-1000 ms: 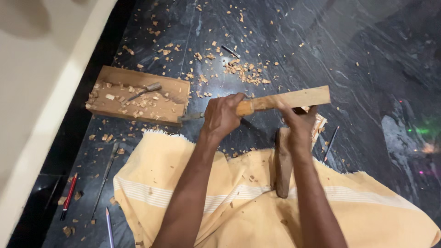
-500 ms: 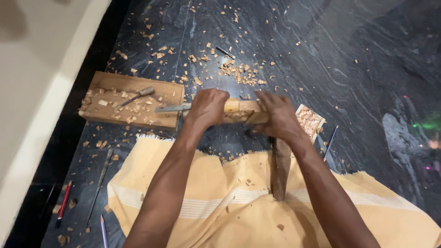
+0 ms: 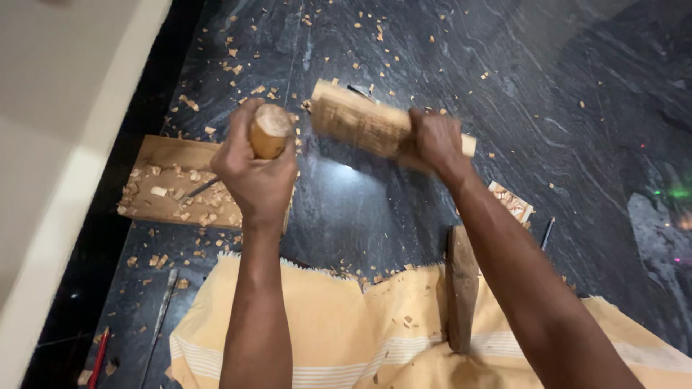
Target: The person carves a floral design into a rectangular wooden block using a chisel and a wooden mallet. They repeatedly strike the chisel to remove wood shavings and refine the pattern.
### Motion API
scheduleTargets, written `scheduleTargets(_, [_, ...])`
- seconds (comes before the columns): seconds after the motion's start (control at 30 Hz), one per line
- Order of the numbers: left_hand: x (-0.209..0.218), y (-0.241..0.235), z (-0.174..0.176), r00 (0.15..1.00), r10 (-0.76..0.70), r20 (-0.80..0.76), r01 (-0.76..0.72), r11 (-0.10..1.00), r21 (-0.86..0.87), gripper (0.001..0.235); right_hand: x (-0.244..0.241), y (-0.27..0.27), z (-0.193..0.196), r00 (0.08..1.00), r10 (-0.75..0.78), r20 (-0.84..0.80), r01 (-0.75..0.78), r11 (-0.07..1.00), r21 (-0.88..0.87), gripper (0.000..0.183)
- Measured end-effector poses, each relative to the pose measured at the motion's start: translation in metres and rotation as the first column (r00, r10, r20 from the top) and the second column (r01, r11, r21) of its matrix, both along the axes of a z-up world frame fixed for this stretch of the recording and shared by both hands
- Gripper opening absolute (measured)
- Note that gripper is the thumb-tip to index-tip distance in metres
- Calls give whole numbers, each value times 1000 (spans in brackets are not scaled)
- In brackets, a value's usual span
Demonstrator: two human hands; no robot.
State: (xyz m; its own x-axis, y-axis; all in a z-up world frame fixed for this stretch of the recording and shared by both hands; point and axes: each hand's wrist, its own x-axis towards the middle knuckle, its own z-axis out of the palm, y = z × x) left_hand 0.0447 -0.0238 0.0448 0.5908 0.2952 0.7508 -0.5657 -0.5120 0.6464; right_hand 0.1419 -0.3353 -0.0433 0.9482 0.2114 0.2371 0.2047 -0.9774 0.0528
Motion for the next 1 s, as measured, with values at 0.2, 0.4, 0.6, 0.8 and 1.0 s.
scheduleTargets(0.2, [3,10,-16,995,85,56,-80,992,-100,35,-1,-21,1,995,-34,97,20,989,145,45])
scheduleTargets(0.4, [2,16,-23,993,102,55,-91,981,-173,32,-79,0,13,991,-72,-114,80,995,66,40])
scheduleTargets(0.6, [-1,23,-20,985,125,120,-100,975,-198,34,-125,15,28,812,34,-583,-5,999,51,56])
scheduleTargets(0.8, [-9,20,-20,984,126,129,-99,975,-198,31,-94,-6,-11,943,315,-103,-287,932,224,45])
scheduleTargets(1.0, [-11,27,-18,988,122,91,-99,969,-225,32,-130,-6,-31,810,-343,-476,422,904,66,135])
